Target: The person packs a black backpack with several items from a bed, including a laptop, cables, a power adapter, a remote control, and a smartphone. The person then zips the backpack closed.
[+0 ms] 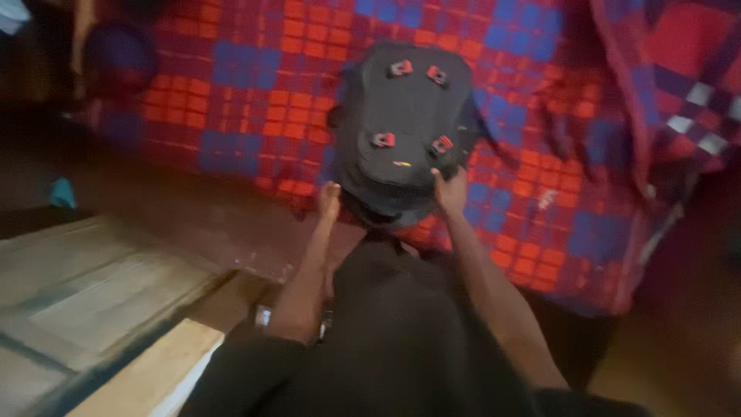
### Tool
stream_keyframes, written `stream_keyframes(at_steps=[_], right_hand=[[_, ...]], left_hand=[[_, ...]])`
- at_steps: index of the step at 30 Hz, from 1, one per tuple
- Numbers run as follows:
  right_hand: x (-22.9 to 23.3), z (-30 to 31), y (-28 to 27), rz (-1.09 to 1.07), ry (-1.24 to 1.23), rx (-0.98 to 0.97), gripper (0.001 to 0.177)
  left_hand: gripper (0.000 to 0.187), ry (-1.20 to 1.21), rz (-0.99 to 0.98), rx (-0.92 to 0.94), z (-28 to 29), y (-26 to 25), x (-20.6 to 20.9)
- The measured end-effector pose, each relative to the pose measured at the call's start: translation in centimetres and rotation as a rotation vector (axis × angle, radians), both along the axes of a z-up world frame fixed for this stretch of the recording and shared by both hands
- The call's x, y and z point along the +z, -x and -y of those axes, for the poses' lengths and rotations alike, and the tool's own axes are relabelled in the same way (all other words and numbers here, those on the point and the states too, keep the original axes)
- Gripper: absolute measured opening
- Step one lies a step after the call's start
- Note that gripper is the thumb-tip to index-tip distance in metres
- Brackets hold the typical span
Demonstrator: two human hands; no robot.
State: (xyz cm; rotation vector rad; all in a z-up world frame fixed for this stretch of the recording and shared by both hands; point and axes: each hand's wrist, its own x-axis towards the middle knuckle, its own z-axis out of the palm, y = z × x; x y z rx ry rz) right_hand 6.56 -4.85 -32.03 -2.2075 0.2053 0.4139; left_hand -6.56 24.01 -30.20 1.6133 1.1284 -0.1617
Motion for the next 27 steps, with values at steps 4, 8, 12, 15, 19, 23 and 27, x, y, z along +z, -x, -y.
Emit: stream_keyframes(at_steps=[4,8,12,15,19,23,27], right_hand=[[-1.2,0.4,-0.8,0.052,-0.096,0.0,0.04],[-1.8,1.6,-1.9,0.05,0.204,0.02,0.051],[-2.0,1.7,-3.5,-0.168,0.063,-0.057,0.046],[-2.8,1.4,-4.1,-0.214,-0.034,-0.082,0.042],[-3.6,2.3,-4.8,-0.384,-0.1,-0.076,0.03],[-3.0,2.4,-6.5,-0.426,-0.237,-0.027,0.032],[0.9,2.2,-6.6,-0.476,-0.514,-0.14,0.029]], left_hand=[[0.063,0.379,-0.169,0.119,-1.0,-1.0,-1.2],[0.061,0.562,-0.352,0.1,-0.3,-0.2,-2.1],[0.063,0.736,-0.292,0.27,1.7,1.4,-2.3],[0.068,0.991,-0.061,0.467,2.5,2.3,-2.5],[0.085,0.566,-0.226,0.384,4.1,1.2,-2.9],[0.098,0.055,-0.238,0.174,4.5,-0.4,-1.7],[0.09,-0.285,-0.127,-0.018,2.0,-3.6,3.0]])
